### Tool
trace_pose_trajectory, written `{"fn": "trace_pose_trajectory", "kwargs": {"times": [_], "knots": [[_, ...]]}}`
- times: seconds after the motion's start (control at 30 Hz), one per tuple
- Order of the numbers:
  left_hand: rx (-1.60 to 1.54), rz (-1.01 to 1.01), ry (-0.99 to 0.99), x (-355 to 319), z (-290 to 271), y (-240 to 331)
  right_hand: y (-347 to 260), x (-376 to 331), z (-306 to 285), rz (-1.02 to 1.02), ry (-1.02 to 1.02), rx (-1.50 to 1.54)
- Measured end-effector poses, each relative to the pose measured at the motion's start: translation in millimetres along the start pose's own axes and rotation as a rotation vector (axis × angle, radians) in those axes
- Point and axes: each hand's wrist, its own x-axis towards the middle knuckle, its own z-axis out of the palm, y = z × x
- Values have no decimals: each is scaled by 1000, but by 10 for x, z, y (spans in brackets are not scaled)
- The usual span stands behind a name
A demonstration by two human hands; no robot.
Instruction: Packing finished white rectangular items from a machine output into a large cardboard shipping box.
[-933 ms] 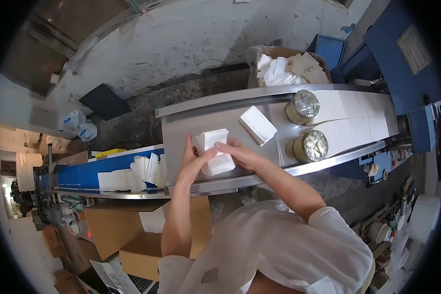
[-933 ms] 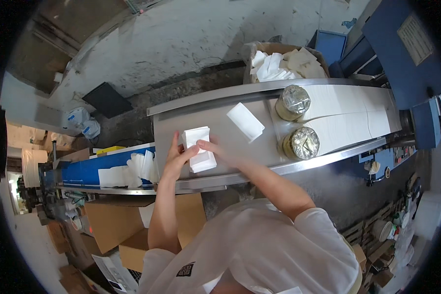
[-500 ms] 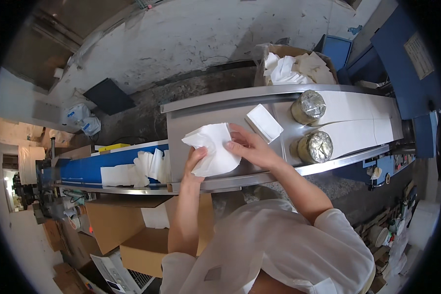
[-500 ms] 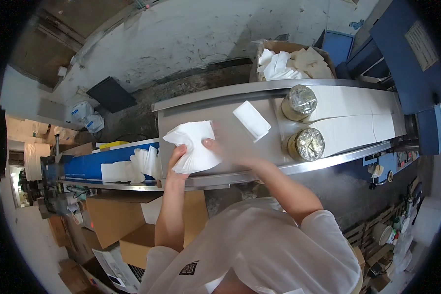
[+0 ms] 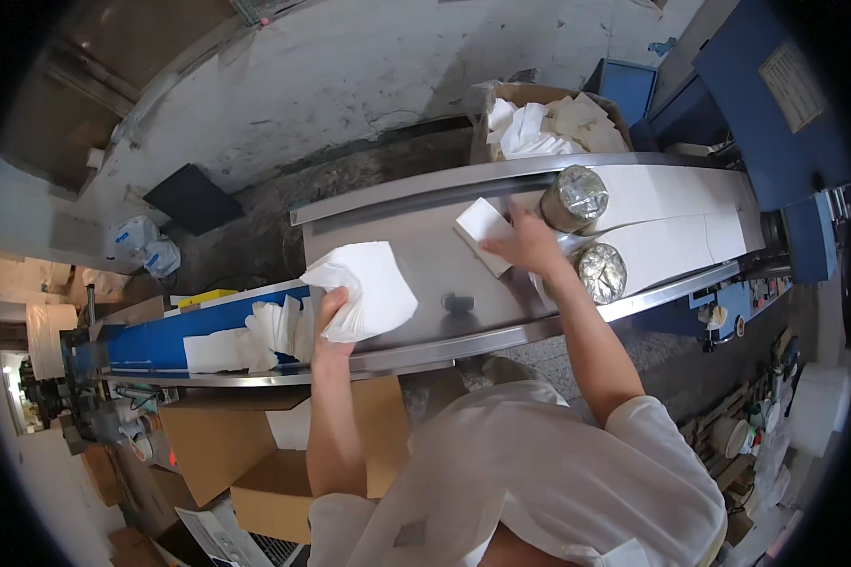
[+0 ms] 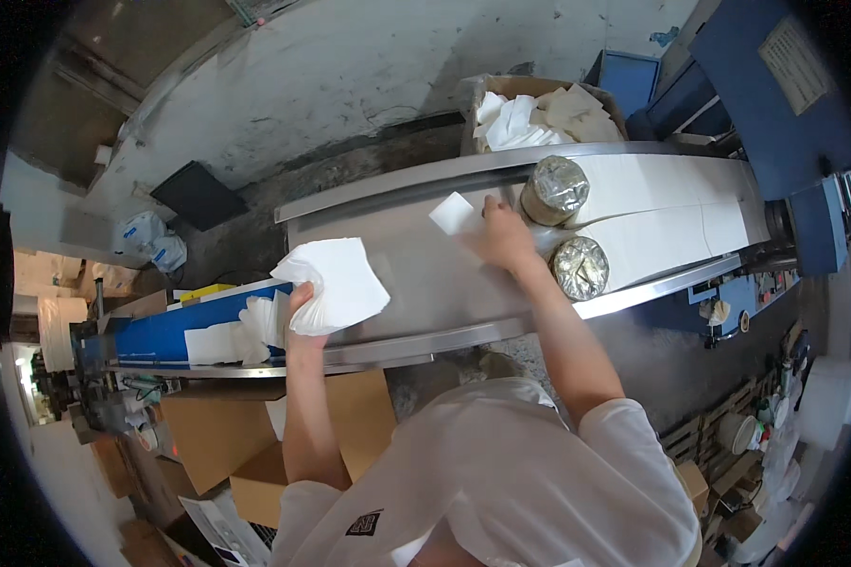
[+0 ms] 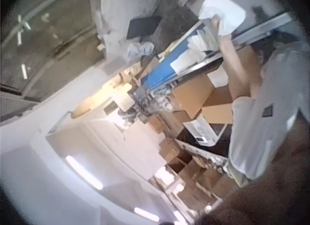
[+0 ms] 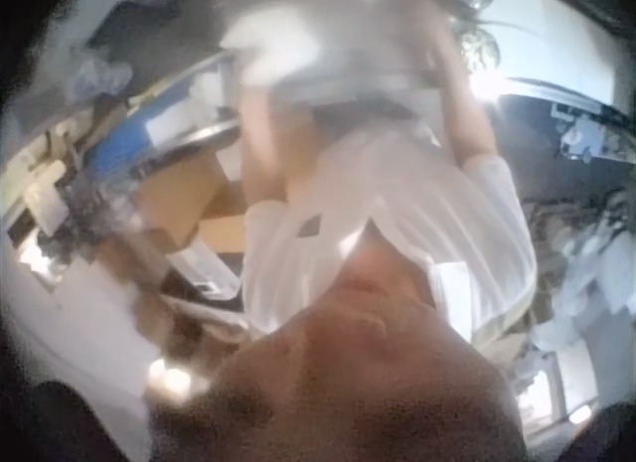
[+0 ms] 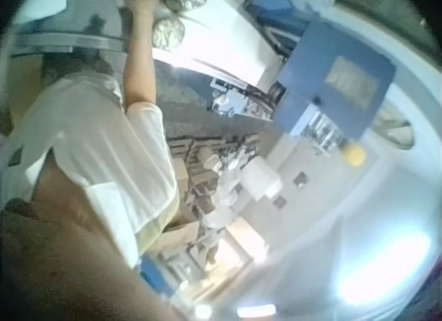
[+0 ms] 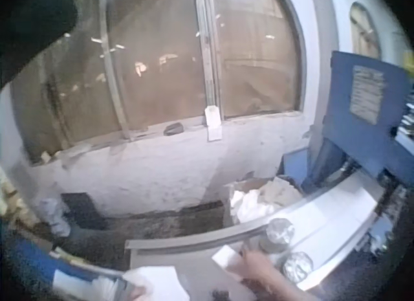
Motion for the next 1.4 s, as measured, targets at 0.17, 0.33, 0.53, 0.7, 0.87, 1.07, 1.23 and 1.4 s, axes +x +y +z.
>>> {"fn": "trace_pose_trajectory", "kwargs": {"times": [0.17, 0.33, 0.53, 0.7, 0.87, 1.07, 1.23, 1.4], "knots": [[339, 72, 163, -46, -74, 275, 7, 80, 89, 78, -131, -69], [676, 92, 259, -29, 182, 473, 3, 110, 143, 114, -185, -11], [1299, 129, 320, 65, 331, 252, -88, -5, 279, 38, 3, -52], [1948, -63, 537, 75, 795, 46, -129, -108, 201, 47, -5, 109], [1907, -40, 620, 9, 834, -38, -117, -281, 210, -6, 77, 230], [1892, 9, 639, -19, 789, -90, -352, -529, 375, -119, 113, 122], [1848, 10, 652, -12, 826, -139, -562, -672, 493, -235, 103, 116], [1855, 2, 661, -24, 842, -157, -603, -661, 609, -274, 53, 182]]}}
